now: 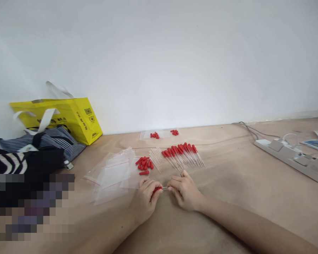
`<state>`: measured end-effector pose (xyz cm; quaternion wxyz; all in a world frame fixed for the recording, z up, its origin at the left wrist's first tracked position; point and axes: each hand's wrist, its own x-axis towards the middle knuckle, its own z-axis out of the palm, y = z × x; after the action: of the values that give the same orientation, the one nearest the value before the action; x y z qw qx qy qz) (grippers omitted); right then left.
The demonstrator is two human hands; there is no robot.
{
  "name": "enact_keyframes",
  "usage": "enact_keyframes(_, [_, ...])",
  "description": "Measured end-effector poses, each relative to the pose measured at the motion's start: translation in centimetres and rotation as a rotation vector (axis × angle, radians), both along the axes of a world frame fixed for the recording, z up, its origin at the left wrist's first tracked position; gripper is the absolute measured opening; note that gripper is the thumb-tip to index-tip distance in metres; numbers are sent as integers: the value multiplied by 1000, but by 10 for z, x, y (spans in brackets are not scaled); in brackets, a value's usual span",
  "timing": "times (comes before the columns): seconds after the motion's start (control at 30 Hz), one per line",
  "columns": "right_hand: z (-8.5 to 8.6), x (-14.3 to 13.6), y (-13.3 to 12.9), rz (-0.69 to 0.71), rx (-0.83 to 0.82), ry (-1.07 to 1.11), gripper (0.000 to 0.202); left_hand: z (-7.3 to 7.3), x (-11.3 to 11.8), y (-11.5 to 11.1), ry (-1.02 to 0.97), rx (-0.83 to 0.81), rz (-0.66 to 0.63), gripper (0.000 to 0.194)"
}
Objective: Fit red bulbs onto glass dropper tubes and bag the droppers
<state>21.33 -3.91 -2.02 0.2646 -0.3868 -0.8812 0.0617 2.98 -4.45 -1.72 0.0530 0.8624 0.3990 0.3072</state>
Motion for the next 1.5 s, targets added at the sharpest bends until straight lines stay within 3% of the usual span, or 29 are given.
enact_keyframes(0.3, [4,3,7,45,-12,-42,19,1,-1,7,-1,-108,38,20])
enact_keyframes(0.4, [6,7,13,0,28,-84,16,2,-7,12,7,-51,85,18])
enact_keyframes(0.57, [7,18,40,-402,-74,76,18,5,-22,23,38,64,292,25])
enact_keyframes(0.7, [7,21,70,-756,-117,158,17,4,-26,29,74,43,362,18])
enact_keyframes(0.83, [5,17,90,-905,-142,99,15,3,-25,29,102,17,383,16])
enact_keyframes(1.07, [3,12,91,-862,-46,50,18,5,-26,32,129,14,418,14])
enact_keyframes(1.17, [7,-2,82,-733,31,47,21,5,-27,35,152,77,418,14])
enact_keyframes(1.3, [12,-37,67,-544,-60,-15,23,5,-29,38,179,124,441,15])
enact_keyframes(1.5, [16,-68,60,-585,-195,-148,30,7,-30,37,220,40,462,12])
